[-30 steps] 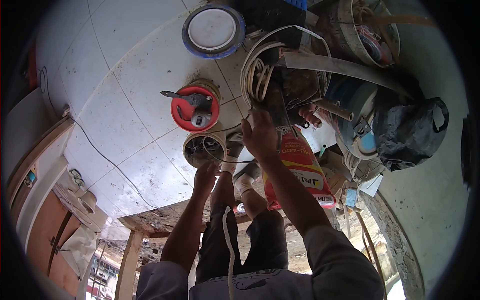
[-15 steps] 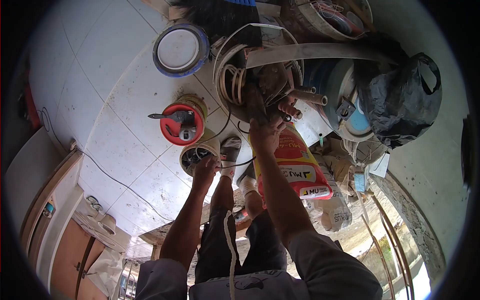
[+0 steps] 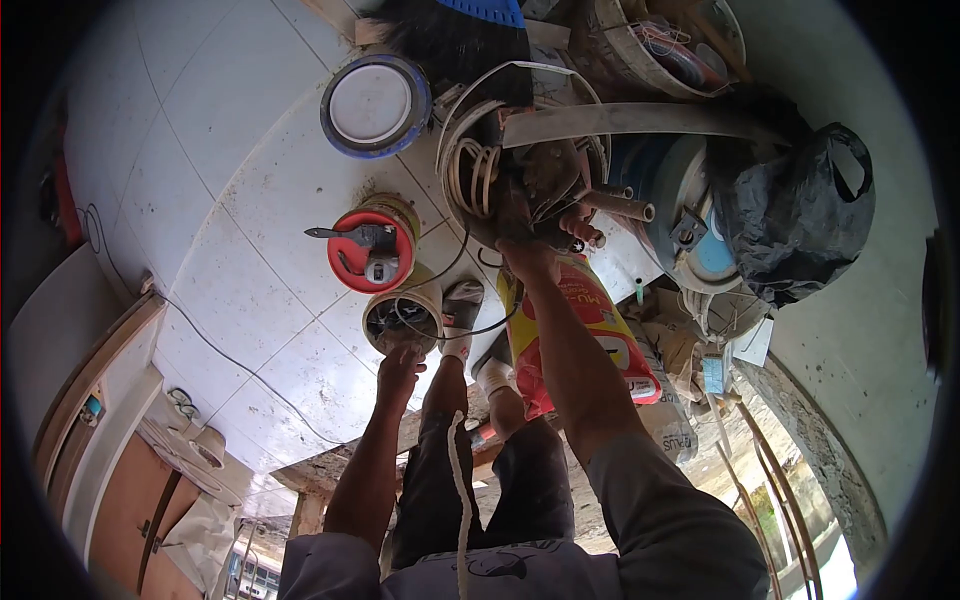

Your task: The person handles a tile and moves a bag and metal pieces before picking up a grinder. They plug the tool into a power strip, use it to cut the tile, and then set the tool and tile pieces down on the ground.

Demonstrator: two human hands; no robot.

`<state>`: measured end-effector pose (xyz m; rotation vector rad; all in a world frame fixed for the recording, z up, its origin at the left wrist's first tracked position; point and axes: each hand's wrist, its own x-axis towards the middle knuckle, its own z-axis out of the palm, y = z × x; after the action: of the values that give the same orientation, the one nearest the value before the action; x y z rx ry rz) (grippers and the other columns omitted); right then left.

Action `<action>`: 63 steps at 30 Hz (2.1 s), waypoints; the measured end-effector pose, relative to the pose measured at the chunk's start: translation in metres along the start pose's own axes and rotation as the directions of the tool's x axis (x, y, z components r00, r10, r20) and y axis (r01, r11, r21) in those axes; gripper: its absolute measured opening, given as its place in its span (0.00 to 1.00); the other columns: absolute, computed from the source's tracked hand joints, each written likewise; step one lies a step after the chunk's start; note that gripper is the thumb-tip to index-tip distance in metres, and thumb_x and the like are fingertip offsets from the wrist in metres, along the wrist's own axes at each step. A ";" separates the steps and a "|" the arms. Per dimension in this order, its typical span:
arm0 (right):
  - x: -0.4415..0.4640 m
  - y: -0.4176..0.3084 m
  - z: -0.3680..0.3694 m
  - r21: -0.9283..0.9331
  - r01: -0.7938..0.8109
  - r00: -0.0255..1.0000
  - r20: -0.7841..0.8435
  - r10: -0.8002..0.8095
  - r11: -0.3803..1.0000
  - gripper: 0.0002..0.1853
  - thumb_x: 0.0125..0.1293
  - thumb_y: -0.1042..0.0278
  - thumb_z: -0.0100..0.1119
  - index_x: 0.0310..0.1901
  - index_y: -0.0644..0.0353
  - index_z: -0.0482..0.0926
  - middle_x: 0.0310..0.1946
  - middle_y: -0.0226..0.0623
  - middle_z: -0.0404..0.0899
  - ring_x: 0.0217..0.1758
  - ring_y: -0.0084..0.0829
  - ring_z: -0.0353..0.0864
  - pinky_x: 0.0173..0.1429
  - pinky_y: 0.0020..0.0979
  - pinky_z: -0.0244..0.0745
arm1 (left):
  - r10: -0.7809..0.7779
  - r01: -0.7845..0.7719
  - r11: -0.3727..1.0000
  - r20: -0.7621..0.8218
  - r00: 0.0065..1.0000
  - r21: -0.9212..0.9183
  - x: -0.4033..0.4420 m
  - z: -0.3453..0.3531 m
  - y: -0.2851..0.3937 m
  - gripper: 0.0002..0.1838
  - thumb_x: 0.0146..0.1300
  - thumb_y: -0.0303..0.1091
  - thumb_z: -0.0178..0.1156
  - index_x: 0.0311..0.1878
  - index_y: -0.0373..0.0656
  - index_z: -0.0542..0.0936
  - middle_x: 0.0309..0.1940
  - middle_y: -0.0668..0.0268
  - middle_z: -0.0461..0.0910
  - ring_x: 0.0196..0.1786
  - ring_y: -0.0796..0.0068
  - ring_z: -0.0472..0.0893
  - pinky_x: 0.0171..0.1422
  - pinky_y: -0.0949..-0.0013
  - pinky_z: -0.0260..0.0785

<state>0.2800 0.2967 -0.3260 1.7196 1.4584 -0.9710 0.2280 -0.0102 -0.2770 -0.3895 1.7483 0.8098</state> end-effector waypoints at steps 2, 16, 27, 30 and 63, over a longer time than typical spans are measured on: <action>0.005 -0.001 0.010 0.142 0.042 0.992 -0.120 -0.025 0.989 0.40 0.47 0.37 0.64 0.52 0.67 0.78 0.47 0.48 0.82 0.51 0.43 0.82 0.54 0.40 0.77 | -0.049 0.050 0.999 0.024 0.999 -0.018 -0.003 -0.002 -0.003 0.23 0.66 0.52 0.57 0.51 0.42 0.77 0.40 0.63 0.82 0.38 0.75 0.82 0.41 0.71 0.70; -0.130 0.036 -0.043 0.864 -0.228 0.936 0.321 -0.141 0.448 0.26 0.58 0.43 0.62 0.39 0.63 0.75 0.15 0.38 0.74 0.11 0.28 0.71 0.14 0.29 0.64 | 0.046 -0.044 0.999 0.067 0.997 -0.029 -0.029 -0.002 0.044 0.23 0.66 0.55 0.57 0.50 0.44 0.76 0.40 0.64 0.81 0.39 0.75 0.81 0.42 0.69 0.71; -0.273 0.099 -0.050 0.866 -0.357 0.761 0.486 -0.430 0.349 0.24 0.64 0.46 0.58 0.44 0.63 0.75 0.30 0.34 0.77 0.29 0.23 0.78 0.33 0.25 0.74 | 0.049 0.218 0.875 0.529 0.847 -0.431 -0.080 0.060 0.119 0.41 0.66 0.68 0.43 0.67 0.42 0.63 0.59 0.57 0.74 0.57 0.60 0.76 0.61 0.54 0.68; -0.293 0.107 -0.050 0.764 -0.167 0.787 0.483 -0.383 0.623 0.24 0.64 0.46 0.59 0.42 0.64 0.75 0.26 0.33 0.77 0.24 0.23 0.77 0.28 0.24 0.72 | 0.146 0.290 0.785 0.618 0.772 -0.548 -0.106 0.059 0.123 0.42 0.65 0.68 0.45 0.67 0.40 0.62 0.57 0.57 0.75 0.58 0.59 0.75 0.60 0.55 0.70; -0.315 0.065 -0.011 0.829 0.275 0.687 0.185 -0.702 0.487 0.12 0.72 0.62 0.50 0.42 0.62 0.78 0.24 0.28 0.74 0.22 0.15 0.70 0.28 0.21 0.67 | 0.342 0.174 0.666 0.504 0.793 -0.726 -0.174 -0.046 0.111 0.35 0.59 0.52 0.59 0.59 0.32 0.67 0.44 0.52 0.79 0.47 0.58 0.82 0.59 0.58 0.72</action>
<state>0.3151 0.1428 -0.0458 1.2759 1.2717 -2.4719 0.1841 0.0132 -0.0715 -0.5066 0.7476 1.5446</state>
